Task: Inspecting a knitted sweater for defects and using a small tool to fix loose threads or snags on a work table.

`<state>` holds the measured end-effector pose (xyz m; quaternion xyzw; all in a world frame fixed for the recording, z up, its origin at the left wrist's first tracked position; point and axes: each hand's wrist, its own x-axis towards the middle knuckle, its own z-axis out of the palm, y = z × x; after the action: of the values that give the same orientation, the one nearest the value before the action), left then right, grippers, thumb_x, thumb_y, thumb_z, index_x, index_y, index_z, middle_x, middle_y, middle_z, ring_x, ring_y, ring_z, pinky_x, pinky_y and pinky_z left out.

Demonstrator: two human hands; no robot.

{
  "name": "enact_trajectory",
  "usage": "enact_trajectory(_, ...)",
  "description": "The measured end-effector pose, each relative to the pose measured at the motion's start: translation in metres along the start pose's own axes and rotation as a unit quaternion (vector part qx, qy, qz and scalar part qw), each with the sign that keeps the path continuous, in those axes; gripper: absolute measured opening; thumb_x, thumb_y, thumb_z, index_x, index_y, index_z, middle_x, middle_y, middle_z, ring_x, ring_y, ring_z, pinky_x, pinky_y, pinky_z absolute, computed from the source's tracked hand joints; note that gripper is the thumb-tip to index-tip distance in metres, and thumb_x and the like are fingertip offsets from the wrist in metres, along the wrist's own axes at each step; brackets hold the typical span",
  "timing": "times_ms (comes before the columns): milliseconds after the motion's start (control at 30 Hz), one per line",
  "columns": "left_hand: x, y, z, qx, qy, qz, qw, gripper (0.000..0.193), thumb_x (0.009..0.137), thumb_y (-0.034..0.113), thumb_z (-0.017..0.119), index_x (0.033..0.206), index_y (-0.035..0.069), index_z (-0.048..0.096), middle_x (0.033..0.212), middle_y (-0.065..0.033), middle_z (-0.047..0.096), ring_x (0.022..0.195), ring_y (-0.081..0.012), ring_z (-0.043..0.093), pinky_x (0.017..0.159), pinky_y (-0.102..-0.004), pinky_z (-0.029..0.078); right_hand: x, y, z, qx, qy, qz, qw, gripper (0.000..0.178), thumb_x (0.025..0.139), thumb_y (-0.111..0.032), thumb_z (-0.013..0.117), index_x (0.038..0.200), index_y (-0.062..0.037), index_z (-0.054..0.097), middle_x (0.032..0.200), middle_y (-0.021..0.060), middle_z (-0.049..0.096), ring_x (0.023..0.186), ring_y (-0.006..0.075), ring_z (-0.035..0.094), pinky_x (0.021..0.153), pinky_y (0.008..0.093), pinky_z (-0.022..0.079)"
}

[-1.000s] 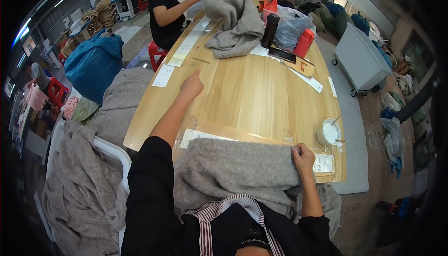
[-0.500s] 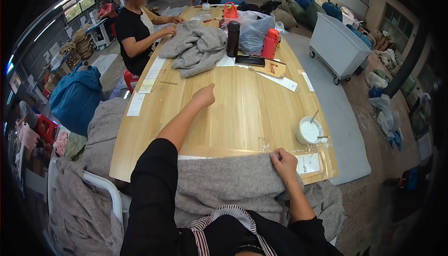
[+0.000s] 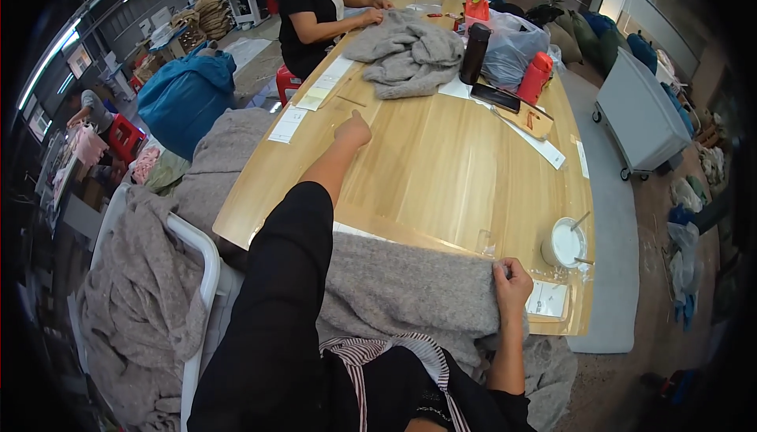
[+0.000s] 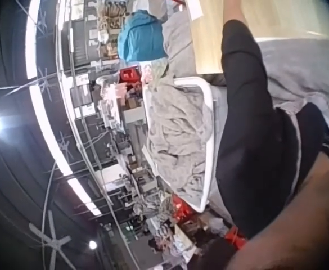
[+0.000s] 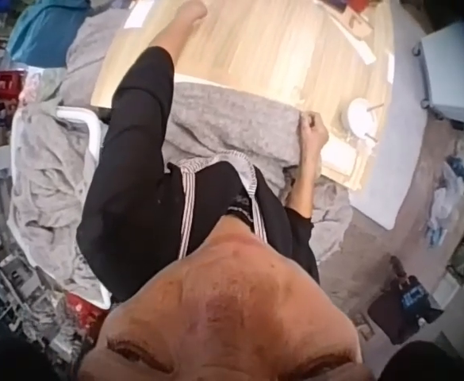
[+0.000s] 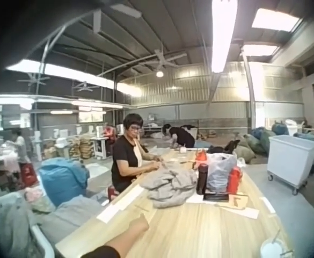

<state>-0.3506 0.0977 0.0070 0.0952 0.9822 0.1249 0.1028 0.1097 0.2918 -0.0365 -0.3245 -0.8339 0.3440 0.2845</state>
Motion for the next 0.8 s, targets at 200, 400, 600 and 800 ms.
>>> enact_trajectory(200, -0.056, 0.019, 0.001, 0.036, -0.021, 0.189, 0.981, 0.040, 0.084, 0.013, 0.054, 0.122, 0.005, 0.059, 0.112, -0.0184, 0.067, 0.104, -0.0347, 0.065, 0.087, -0.0442, 0.051, 0.002, 0.002, 0.001, -0.031, -0.010, 0.018, 0.999, 0.015, 0.079, -0.018, 0.073, 0.084, -0.0052, 0.067, 0.062, 0.0048, 0.057, 0.056, 0.0114, 0.050, 0.056, 0.0278, 0.043)
enact_trajectory(400, -0.278, 0.007, 0.063, -0.168, 0.051, 0.484, 0.857, 0.026, 0.083, 0.011, 0.062, 0.108, 0.007, 0.065, 0.099, -0.0158, 0.067, 0.090, -0.0310, 0.064, 0.079, -0.0390, 0.052, 0.000, 0.010, 0.004, -0.053, -0.010, -0.040, 0.998, 0.015, 0.079, -0.017, 0.072, 0.088, -0.0066, 0.068, 0.069, 0.0081, 0.065, 0.062, 0.0160, 0.061, 0.061, 0.0294, 0.049)
enact_trajectory(600, -0.345, -0.021, 0.101, -0.091, 0.035, 0.520, 0.848, 0.053, 0.078, 0.026, 0.073, 0.125, 0.008, 0.058, 0.137, -0.0184, 0.047, 0.127, -0.0397, 0.043, 0.104, -0.0536, 0.036, -0.011, 0.025, -0.014, -0.072, 0.045, -0.102, 0.991, 0.012, 0.081, -0.013, 0.072, 0.088, -0.0060, 0.066, 0.076, 0.0062, 0.065, 0.067, 0.0135, 0.061, 0.063, 0.0269, 0.048)
enact_trajectory(800, -0.348, -0.030, 0.111, -0.059, 0.035, 0.515, 0.854, 0.061, 0.079, 0.033, 0.072, 0.131, 0.007, 0.054, 0.145, -0.0188, 0.041, 0.136, -0.0398, 0.035, 0.109, -0.0578, 0.029, 0.034, 0.056, -0.086, 0.227, 0.361, 0.064, 0.902, 0.033, 0.086, -0.010, 0.072, 0.110, -0.0002, 0.052, 0.072, -0.0024, 0.052, 0.063, 0.0040, 0.045, 0.054, 0.0184, 0.035)
